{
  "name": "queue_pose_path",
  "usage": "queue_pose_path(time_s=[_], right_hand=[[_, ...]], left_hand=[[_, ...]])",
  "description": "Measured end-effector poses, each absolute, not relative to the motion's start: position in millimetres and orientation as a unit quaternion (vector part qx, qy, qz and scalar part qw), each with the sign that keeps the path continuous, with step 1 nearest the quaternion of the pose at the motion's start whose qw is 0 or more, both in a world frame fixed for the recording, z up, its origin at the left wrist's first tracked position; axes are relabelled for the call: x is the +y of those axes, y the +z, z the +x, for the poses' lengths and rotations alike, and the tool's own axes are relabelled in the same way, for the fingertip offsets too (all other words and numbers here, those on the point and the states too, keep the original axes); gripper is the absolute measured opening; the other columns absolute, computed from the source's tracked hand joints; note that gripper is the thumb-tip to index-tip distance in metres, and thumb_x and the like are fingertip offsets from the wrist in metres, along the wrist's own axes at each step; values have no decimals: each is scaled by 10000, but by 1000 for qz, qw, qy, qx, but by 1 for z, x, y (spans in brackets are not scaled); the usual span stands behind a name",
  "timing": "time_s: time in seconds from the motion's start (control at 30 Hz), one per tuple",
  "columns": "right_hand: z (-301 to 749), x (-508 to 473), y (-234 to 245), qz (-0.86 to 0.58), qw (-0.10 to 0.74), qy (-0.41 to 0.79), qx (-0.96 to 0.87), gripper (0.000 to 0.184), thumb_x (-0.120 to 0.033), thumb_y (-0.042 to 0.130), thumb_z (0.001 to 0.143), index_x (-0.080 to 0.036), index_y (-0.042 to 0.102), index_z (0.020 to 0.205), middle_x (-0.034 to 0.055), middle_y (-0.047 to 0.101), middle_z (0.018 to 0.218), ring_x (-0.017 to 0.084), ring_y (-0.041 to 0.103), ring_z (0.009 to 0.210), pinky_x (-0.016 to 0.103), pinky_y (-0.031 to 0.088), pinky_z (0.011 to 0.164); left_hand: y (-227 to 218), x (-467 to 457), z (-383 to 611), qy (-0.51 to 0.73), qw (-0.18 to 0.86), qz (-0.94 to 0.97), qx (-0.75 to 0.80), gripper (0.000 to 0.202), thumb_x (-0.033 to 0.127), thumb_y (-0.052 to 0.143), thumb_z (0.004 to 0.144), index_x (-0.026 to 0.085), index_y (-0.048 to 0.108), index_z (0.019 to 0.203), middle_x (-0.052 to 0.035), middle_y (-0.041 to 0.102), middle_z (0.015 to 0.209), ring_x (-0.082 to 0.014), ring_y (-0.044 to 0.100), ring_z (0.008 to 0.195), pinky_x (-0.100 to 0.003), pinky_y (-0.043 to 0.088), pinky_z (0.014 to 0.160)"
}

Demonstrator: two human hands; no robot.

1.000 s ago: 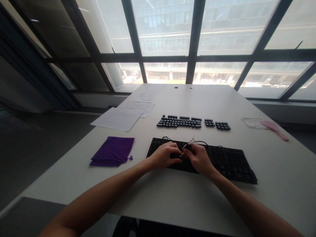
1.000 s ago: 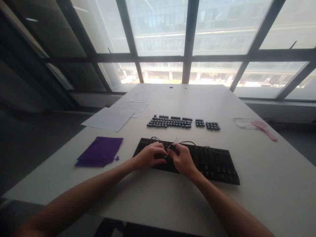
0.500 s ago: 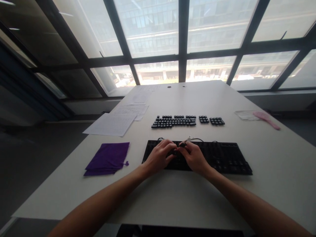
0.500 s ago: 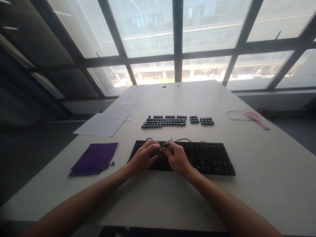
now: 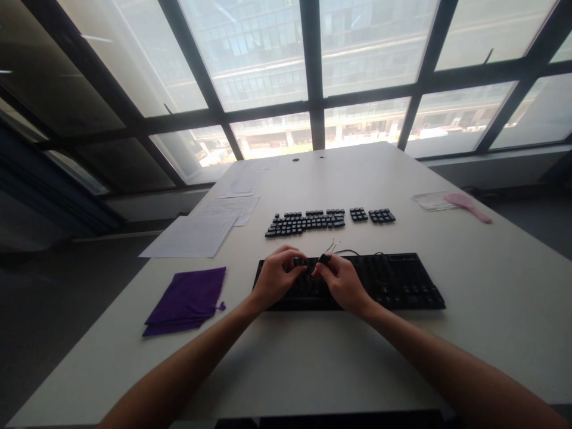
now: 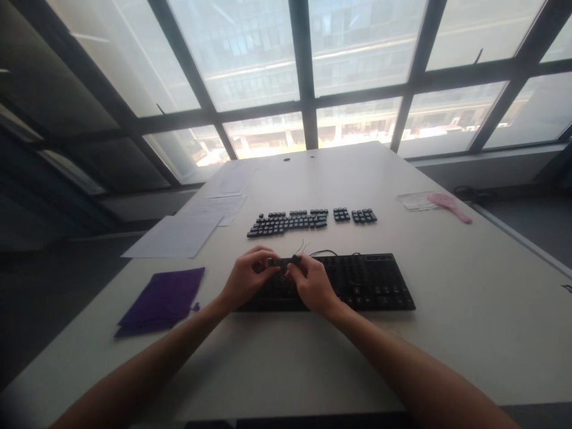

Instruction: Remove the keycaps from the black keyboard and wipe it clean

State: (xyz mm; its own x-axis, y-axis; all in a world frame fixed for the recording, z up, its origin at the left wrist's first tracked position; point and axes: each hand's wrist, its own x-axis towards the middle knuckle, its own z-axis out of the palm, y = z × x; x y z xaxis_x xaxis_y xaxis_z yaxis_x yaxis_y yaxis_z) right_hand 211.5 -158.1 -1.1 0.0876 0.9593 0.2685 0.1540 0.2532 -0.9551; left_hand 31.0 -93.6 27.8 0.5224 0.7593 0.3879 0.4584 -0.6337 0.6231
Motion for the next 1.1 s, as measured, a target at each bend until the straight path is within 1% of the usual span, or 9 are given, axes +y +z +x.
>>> queue_pose_path(time_s=[0.1,0.17,0.27,0.33,0.47,0.63,0.8,0.97,1.1], right_hand=[[211,-158,-2,-486,548,374,-569,182,-290,572,916,-176,642,792,32,693,739,180,641,703,281,469,678],[211,-158,-2,-484,547,377,-570,181,-292,575,914,-176,641,791,33,698,740,181,644,703,282,471,681],[211,-158,-2,-483,550,376,-568,181,-288,576,911,-177,642,784,31,699,739,179,640,696,276,467,671],[212,-158,-1,-486,548,373,-570,180,-280,578,907,-178,647,776,28,696,734,174,631,685,268,457,652],[213,-158,-2,-488,541,373,-575,185,-264,574,906,-176,645,759,21,674,711,164,604,661,259,434,624],[214,-159,-3,-493,536,364,-581,186,-261,568,912,-180,647,764,15,659,709,160,583,655,257,418,618],[214,-160,-2,-492,534,371,-579,177,-255,568,910,-179,638,767,17,661,716,159,587,657,257,421,623],[214,-159,-1,-493,532,366,-584,183,-245,565,912,-173,638,760,12,648,698,151,575,647,253,415,621],[214,-158,-3,-493,531,364,-584,181,-239,574,906,-169,639,753,12,651,696,147,576,645,249,412,614]], left_hand=[[31,-58,39,307,149,847,409,141,197,703,792,209,709,932,-8,690,871,-144,580,693,-287,496,712],[30,-35,47,265,109,860,422,148,204,708,785,217,720,931,-11,705,855,-169,606,730,-306,501,745],[24,-11,61,221,65,873,430,141,228,739,781,240,740,921,-29,721,880,-229,637,866,-342,503,805],[19,-1,69,201,46,882,423,118,229,765,766,247,753,882,-39,723,906,-261,626,953,-364,499,848],[12,11,76,168,36,891,420,115,202,787,740,230,770,850,-58,702,947,-277,605,980,-383,493,880],[8,18,71,178,49,892,412,235,219,783,751,233,756,985,-43,687,957,-260,603,977,-379,485,911],[3,15,68,198,33,889,412,105,264,752,796,242,782,894,-52,668,933,-257,591,981,-366,486,893],[0,19,74,199,23,883,424,84,245,722,821,237,791,869,-53,660,915,-243,587,967,-343,485,884],[0,25,77,205,16,877,434,73,227,739,806,233,787,861,-46,666,931,-239,584,969,-336,478,882]])
